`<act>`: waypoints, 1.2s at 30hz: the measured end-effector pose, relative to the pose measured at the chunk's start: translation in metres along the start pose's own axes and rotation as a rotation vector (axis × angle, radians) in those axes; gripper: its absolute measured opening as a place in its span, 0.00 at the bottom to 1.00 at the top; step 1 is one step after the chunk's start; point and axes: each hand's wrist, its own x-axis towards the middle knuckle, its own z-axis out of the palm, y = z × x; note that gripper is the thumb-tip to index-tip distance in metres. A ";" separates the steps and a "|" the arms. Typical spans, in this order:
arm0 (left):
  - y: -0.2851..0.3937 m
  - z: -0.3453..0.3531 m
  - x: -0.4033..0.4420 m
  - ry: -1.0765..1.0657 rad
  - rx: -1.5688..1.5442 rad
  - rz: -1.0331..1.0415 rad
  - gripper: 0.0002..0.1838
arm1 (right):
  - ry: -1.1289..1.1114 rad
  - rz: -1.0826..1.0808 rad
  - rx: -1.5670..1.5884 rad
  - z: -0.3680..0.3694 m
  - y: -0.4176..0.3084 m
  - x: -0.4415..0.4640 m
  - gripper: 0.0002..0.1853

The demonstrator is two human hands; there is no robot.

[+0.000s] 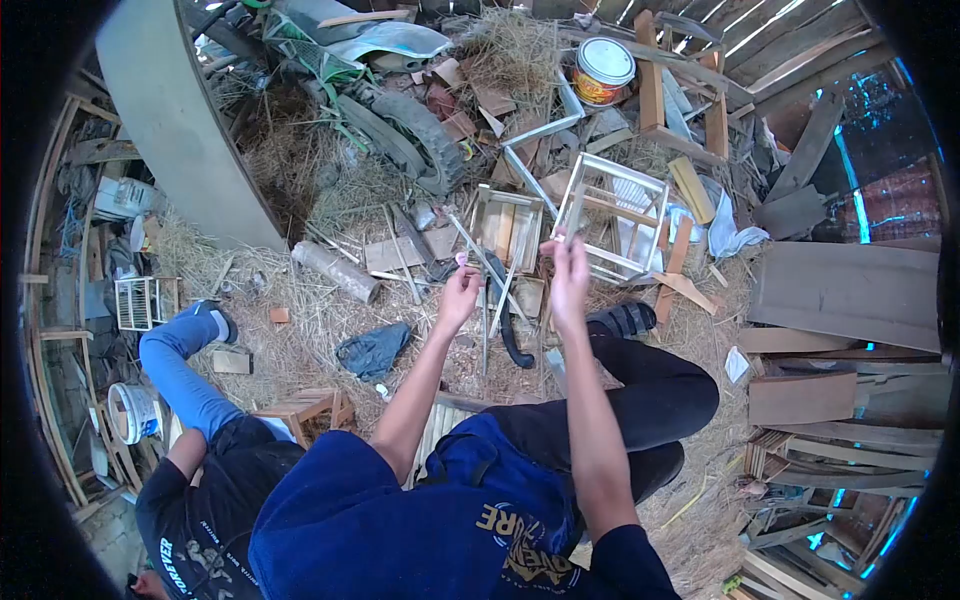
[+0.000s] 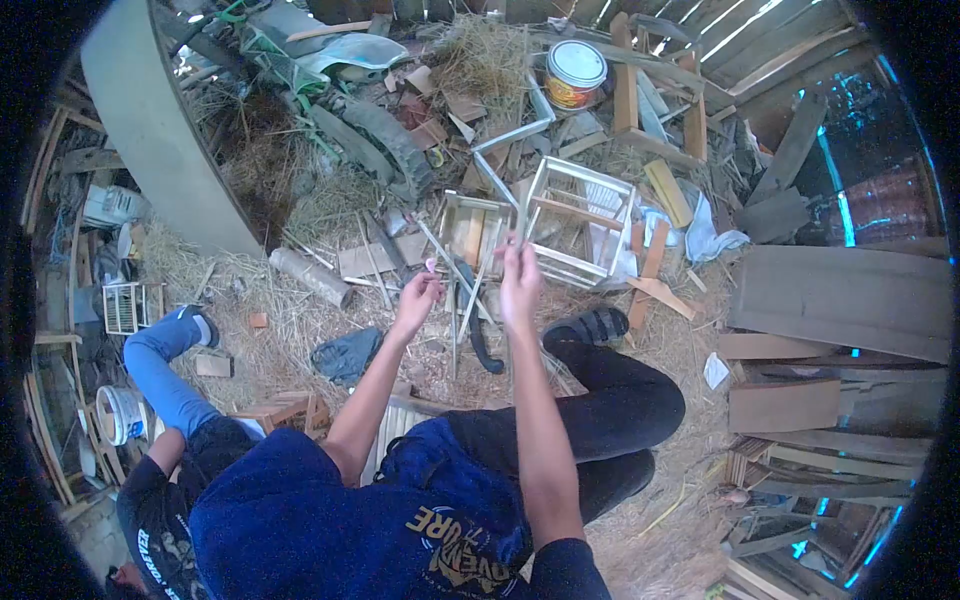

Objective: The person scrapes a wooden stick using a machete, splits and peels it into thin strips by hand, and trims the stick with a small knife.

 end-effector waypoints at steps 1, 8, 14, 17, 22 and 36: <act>-0.011 0.004 0.006 -0.011 0.004 -0.011 0.14 | 0.005 0.021 0.039 0.000 0.017 -0.010 0.14; -0.070 0.041 0.027 0.049 0.223 -0.008 0.12 | -0.038 0.153 -0.118 -0.017 0.120 -0.038 0.13; -0.101 0.068 0.032 0.098 0.333 -0.081 0.13 | -0.091 0.217 -0.237 -0.024 0.158 -0.043 0.12; -0.156 0.085 0.039 0.169 0.327 -0.137 0.13 | -0.128 0.319 -0.278 -0.032 0.154 -0.046 0.13; -0.131 0.090 0.032 0.218 0.374 -0.038 0.15 | -0.137 0.363 -0.188 -0.034 0.175 -0.039 0.12; -0.127 0.107 0.124 0.011 0.994 0.025 0.28 | -0.206 0.363 -0.248 -0.036 0.199 -0.030 0.15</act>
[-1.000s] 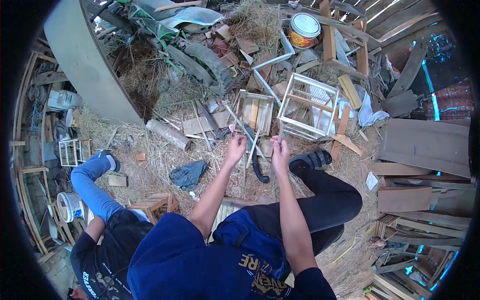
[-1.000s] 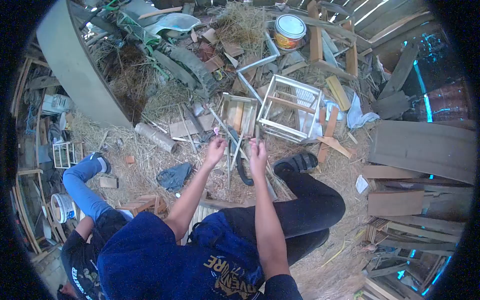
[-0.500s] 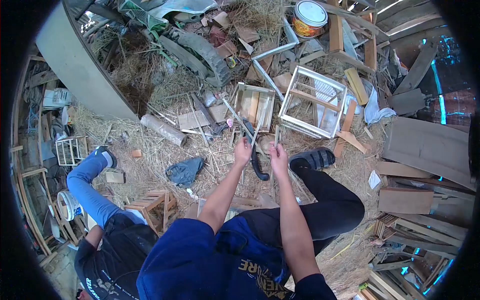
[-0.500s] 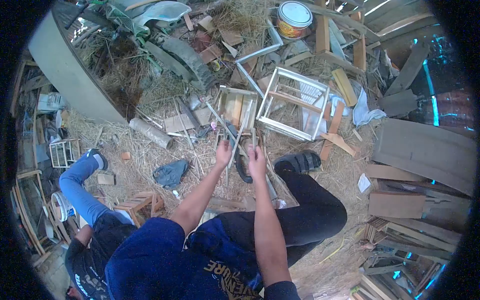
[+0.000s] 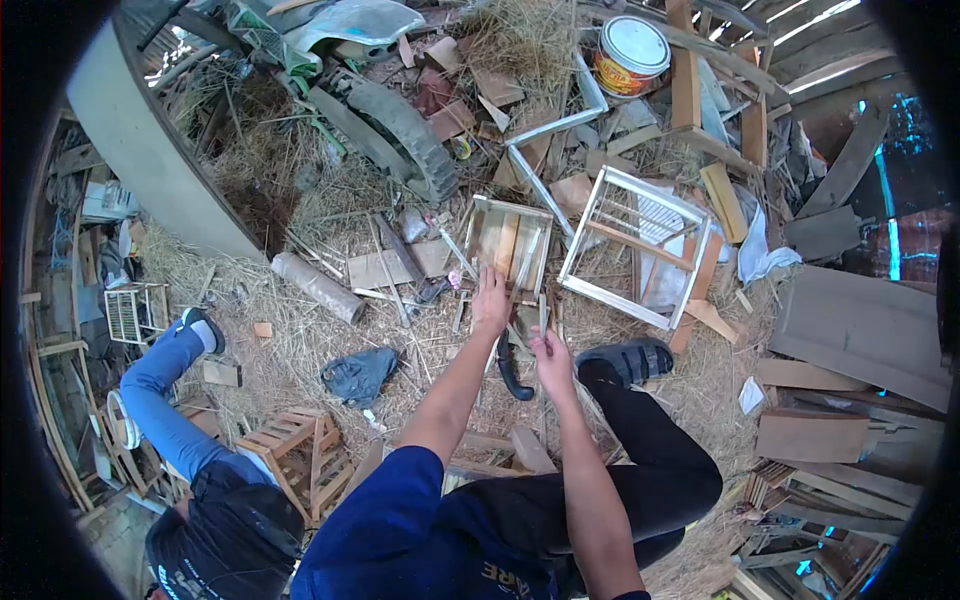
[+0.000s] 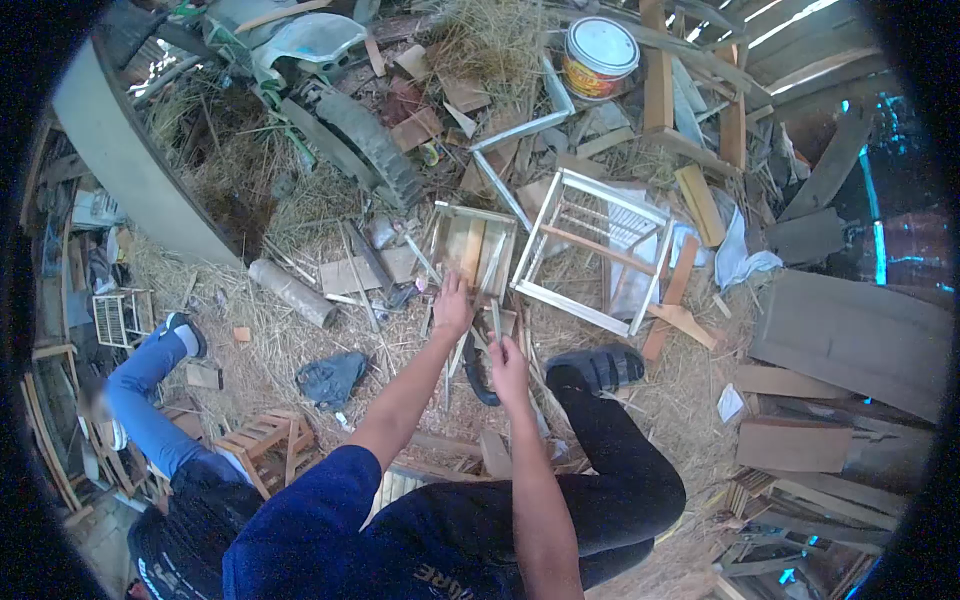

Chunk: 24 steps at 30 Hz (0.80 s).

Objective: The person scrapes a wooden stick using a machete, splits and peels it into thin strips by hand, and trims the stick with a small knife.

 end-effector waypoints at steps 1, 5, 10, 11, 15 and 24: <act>0.003 -0.001 0.001 -0.022 0.034 -0.018 0.28 | 0.004 0.003 0.015 0.000 0.003 -0.001 0.15; 0.007 0.011 0.006 -0.099 0.220 -0.046 0.27 | -0.001 0.054 0.025 -0.002 0.008 -0.005 0.15; 0.006 0.000 0.009 -0.164 0.639 0.122 0.24 | -0.002 0.079 0.025 0.002 0.017 -0.006 0.14; 0.005 -0.004 0.011 -0.180 0.626 0.138 0.24 | -0.009 0.077 0.019 0.002 0.015 -0.007 0.14; -0.011 -0.001 0.020 -0.126 0.592 0.270 0.17 | -0.011 0.050 0.020 0.008 0.008 -0.003 0.13; 0.034 -0.125 -0.035 -0.262 -0.004 0.525 0.12 | -0.016 0.128 0.068 0.004 -0.009 0.004 0.18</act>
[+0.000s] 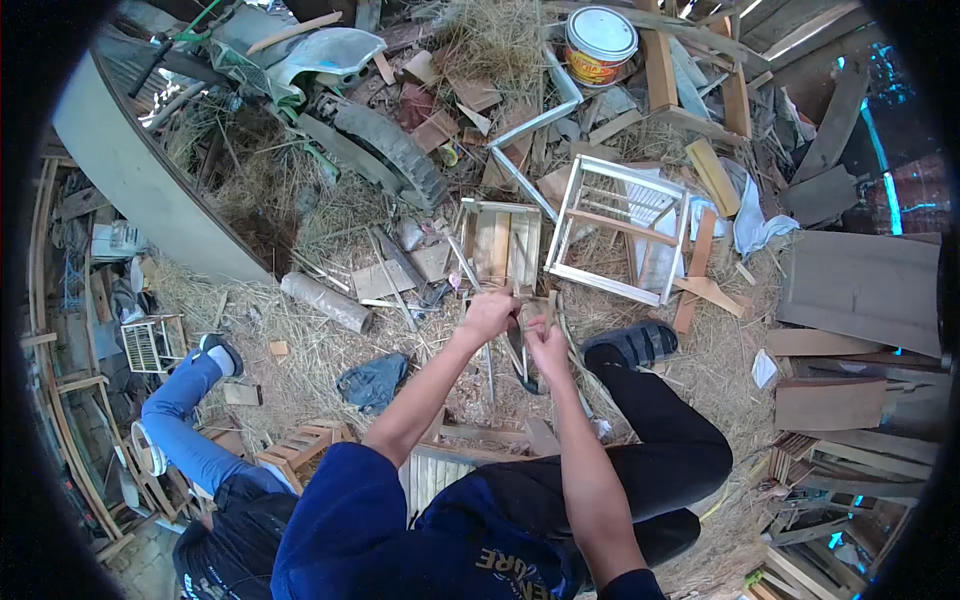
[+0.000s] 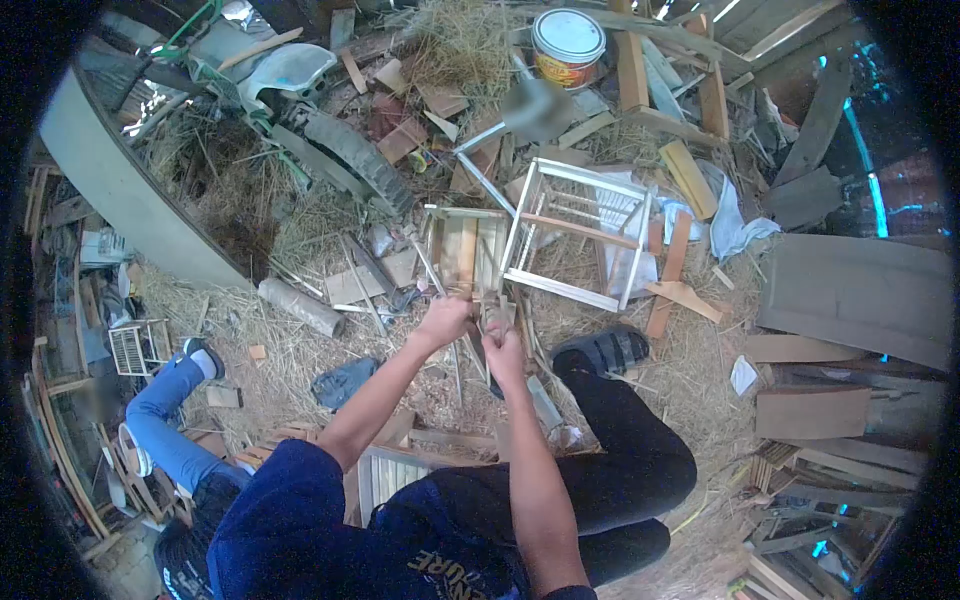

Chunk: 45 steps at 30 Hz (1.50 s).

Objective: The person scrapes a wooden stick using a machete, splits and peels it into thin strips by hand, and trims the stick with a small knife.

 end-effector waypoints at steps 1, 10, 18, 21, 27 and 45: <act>0.008 -0.007 -0.010 -0.023 -0.093 -0.011 0.11 | 0.008 -0.006 0.031 -0.001 -0.004 -0.002 0.20; 0.060 -0.044 -0.093 0.172 -0.356 0.024 0.10 | -0.291 -0.004 -0.064 -0.004 -0.035 -0.043 0.26; 0.087 -0.060 -0.133 0.311 -0.443 0.039 0.09 | -0.175 -0.287 -0.224 -0.008 -0.054 -0.070 0.11; 0.103 -0.081 -0.144 0.338 -0.541 0.007 0.08 | -0.235 -0.352 0.011 -0.010 -0.057 -0.074 0.10; 0.119 -0.093 -0.151 0.429 -0.885 -0.030 0.21 | -0.122 -0.341 0.174 -0.012 -0.093 -0.103 0.06; 0.091 -0.027 -0.163 0.526 -0.537 0.027 0.29 | 0.039 -0.578 0.229 -0.022 -0.121 -0.137 0.11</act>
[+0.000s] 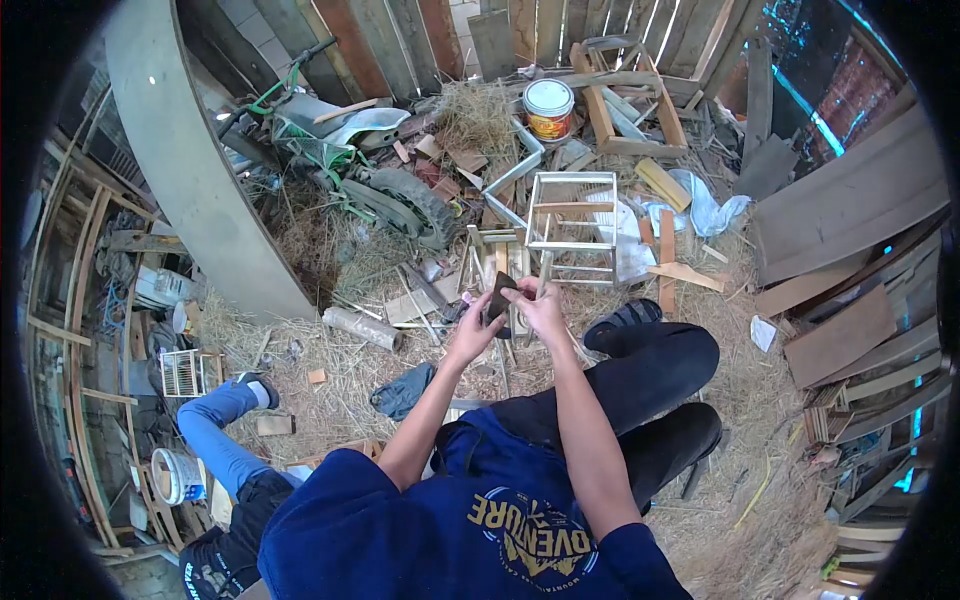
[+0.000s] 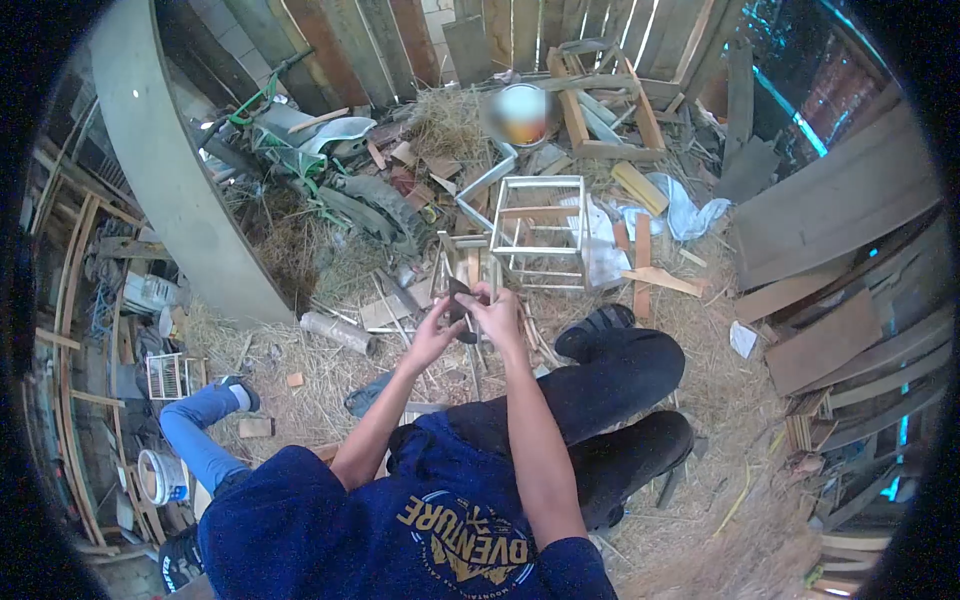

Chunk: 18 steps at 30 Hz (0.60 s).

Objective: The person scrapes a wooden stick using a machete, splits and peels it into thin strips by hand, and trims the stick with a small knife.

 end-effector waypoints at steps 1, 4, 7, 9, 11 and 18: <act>0.002 0.003 0.000 -0.023 -0.034 -0.045 0.28 | 0.007 0.022 0.059 0.002 0.001 -0.003 0.11; 0.000 0.014 0.004 -0.006 -0.016 -0.056 0.16 | 0.025 0.016 0.093 0.003 0.000 -0.003 0.11; 0.003 0.019 0.007 0.031 0.099 -0.067 0.11 | -0.004 0.078 0.129 -0.009 -0.002 -0.001 0.14; 0.008 0.019 0.007 0.037 0.158 -0.037 0.11 | -0.012 0.068 0.135 -0.014 0.005 0.003 0.18; 0.025 0.016 0.007 0.022 0.185 -0.089 0.12 | -0.001 0.019 0.039 -0.017 0.011 0.006 0.19; 0.007 0.013 0.011 -0.058 -0.161 -0.066 0.12 | -0.105 0.172 -0.122 -0.004 0.024 0.010 0.16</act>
